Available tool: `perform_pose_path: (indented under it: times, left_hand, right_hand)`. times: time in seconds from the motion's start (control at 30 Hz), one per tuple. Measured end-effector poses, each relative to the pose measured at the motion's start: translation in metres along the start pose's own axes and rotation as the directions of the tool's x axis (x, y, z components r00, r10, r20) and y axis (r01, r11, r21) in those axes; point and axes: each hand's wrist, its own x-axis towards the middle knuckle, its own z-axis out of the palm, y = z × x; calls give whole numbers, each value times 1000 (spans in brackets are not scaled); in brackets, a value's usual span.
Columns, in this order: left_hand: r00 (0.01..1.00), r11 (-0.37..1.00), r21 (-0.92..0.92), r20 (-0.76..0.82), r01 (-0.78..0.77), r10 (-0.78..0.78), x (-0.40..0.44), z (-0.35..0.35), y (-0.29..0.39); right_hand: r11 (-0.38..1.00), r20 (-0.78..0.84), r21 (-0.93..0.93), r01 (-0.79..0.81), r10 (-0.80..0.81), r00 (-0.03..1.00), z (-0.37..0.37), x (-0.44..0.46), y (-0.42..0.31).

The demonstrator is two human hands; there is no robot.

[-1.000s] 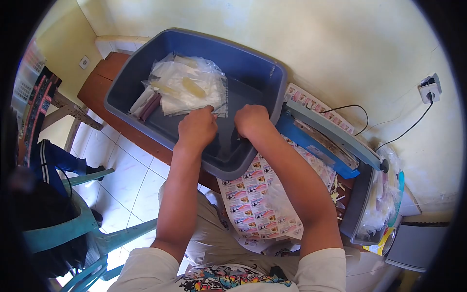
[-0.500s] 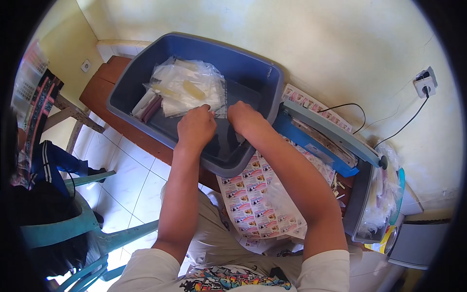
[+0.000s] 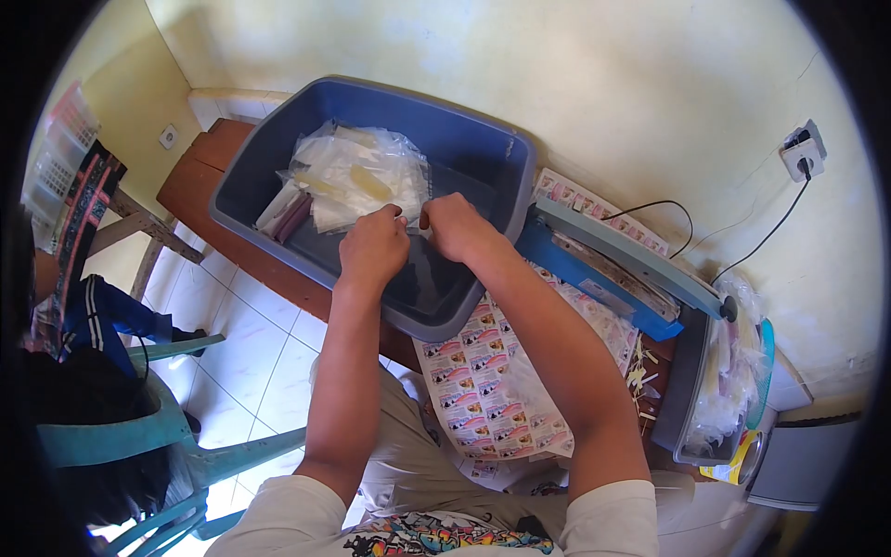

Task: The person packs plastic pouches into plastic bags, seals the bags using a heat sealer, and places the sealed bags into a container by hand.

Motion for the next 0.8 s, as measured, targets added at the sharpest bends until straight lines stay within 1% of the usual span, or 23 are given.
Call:
perform_pose_path:
  times: [0.07,0.1,0.17,0.23,0.3,0.37,0.5,0.57,0.6,0.63,0.67,0.7,0.73,0.77,0.8]
  left_hand:
    - [1000,1000,-18,-17,-4,4,0,1,0]
    - [999,999,-34,-33,-6,4,0,1,0]
    - [999,999,-40,-34,3,-5,-1,-2,1]
    - [999,999,-47,-35,11,-13,0,-3,0]
    - [996,997,-78,-91,-22,14,0,0,-3]
    - [995,997,-80,-100,-12,4,1,1,-5]
    - [992,996,-89,-128,-13,2,-2,1,-5]
    - [989,993,-108,-147,-46,30,-3,1,-7]
    - [986,989,-129,-161,-73,52,-3,1,-7]
    - [985,988,-130,-164,-79,58,-3,3,-8]
    - [965,961,-199,-216,-192,148,-3,5,-8]
    - [934,917,-259,-270,-304,234,-5,7,-6]
    - [932,914,-259,-267,-313,244,-8,9,0]
    - [891,844,-319,-300,-431,341,-11,11,6]
    - [836,755,-373,-339,-540,430,-15,14,14]
  right_hand:
    - [997,-47,41,70,-68,997,-1,0,-2]
    - [997,-51,40,71,-69,996,-2,-1,-3]
    - [991,-103,56,124,-118,988,-6,-2,-7]
    - [992,-123,74,99,-89,988,-3,0,-6]
    - [993,-136,93,75,-62,989,-2,-1,-7]
    - [999,-100,-1,34,-34,994,-4,-3,-10]
    - [1000,-163,21,24,-20,986,-14,-12,-22]
    - [979,-337,81,186,-149,930,-24,-27,-30]
    - [980,-343,77,186,-149,928,-28,-36,-34]
    - [968,-448,94,234,-168,878,-32,-46,-36]
    - [954,-548,107,281,-179,817,-36,-57,-38]
    - [956,-552,104,275,-174,816,-43,-70,-39]
    - [953,-620,102,284,-163,768,-50,-85,-40]
    - [952,-684,96,292,-150,714,-58,-100,-41]
    - [956,-689,91,281,-143,710,-65,-117,-43]
